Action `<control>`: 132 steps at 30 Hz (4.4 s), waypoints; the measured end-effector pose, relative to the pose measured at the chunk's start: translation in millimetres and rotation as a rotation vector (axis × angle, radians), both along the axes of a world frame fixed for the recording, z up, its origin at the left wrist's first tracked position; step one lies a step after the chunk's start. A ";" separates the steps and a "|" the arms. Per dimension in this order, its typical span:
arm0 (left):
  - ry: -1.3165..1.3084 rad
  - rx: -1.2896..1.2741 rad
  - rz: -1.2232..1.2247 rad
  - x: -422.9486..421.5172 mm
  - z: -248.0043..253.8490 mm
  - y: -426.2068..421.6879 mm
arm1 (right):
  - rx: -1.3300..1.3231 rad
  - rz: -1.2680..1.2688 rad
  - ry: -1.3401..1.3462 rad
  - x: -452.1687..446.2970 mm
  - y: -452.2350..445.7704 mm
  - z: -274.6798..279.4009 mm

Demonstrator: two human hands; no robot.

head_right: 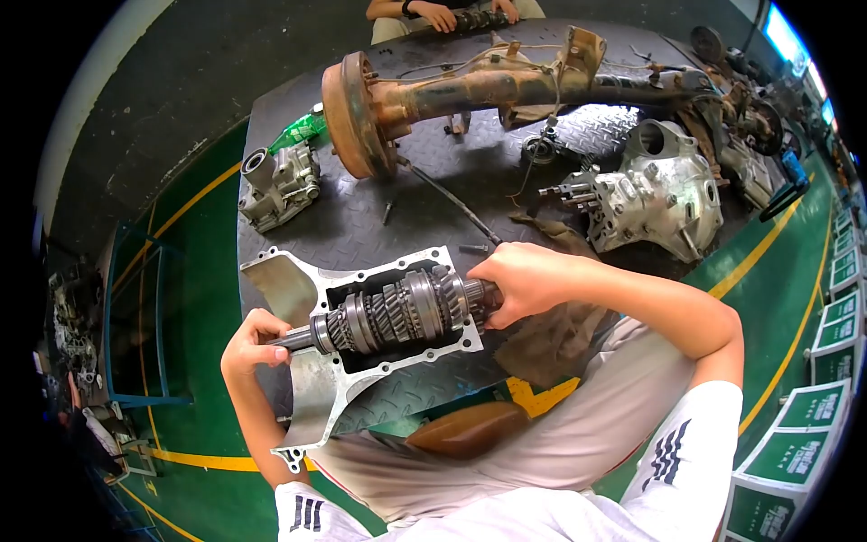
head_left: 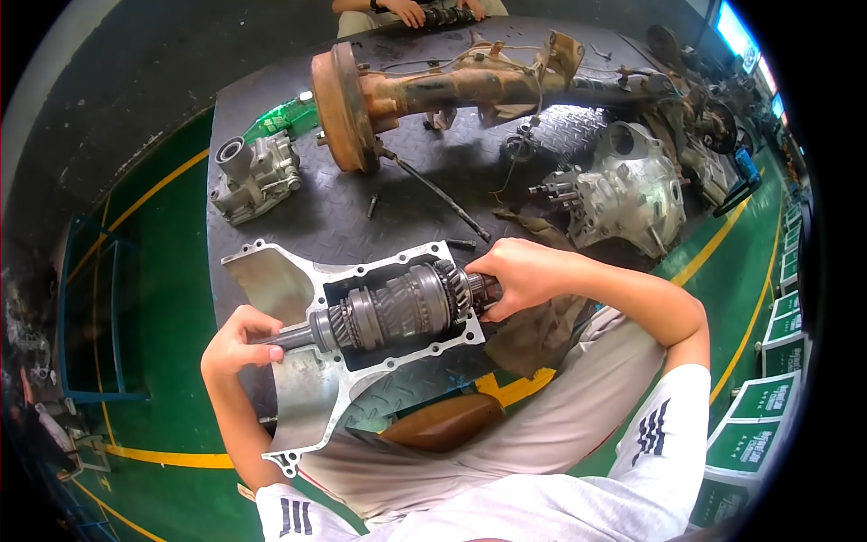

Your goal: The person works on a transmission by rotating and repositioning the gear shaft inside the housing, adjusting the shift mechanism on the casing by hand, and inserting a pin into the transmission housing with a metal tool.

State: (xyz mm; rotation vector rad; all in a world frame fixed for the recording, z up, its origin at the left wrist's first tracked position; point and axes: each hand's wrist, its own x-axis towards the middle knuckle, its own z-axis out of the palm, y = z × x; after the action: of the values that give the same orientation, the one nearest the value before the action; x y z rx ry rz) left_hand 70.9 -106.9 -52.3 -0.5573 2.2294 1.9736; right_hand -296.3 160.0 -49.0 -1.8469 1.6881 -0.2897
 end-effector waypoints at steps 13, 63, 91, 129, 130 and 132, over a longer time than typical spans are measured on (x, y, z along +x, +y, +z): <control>-0.009 -0.005 -0.009 0.7 -1.2 -1.9 | -0.001 -0.057 -0.026 1.9 1.7 1.9; 0.028 -0.016 0.011 0.9 -4.5 -0.8 | -0.576 -0.649 0.157 -119.9 27.8 66.7; 0.078 -0.069 -0.010 -2.6 -7.9 -3.8 | -0.022 -0.852 0.435 -255.5 16.9 -12.3; 0.175 -0.072 0.011 1.1 -24.4 -9.7 | -0.256 -0.535 -0.474 -55.7 53.4 100.1; 0.177 -0.072 0.007 0.4 -24.2 -9.8 | -0.314 -0.578 -0.333 -71.2 53.5 99.1; 0.183 -0.064 0.024 -0.1 -23.6 -7.7 | -0.357 -0.682 -0.058 -111.5 49.0 90.7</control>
State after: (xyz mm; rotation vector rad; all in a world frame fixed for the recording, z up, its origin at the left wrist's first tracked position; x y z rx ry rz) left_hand 70.9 -114.6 -75.9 -0.4276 2.4104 2.0466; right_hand -407.8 208.9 41.7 -1.3971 2.2933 -0.9630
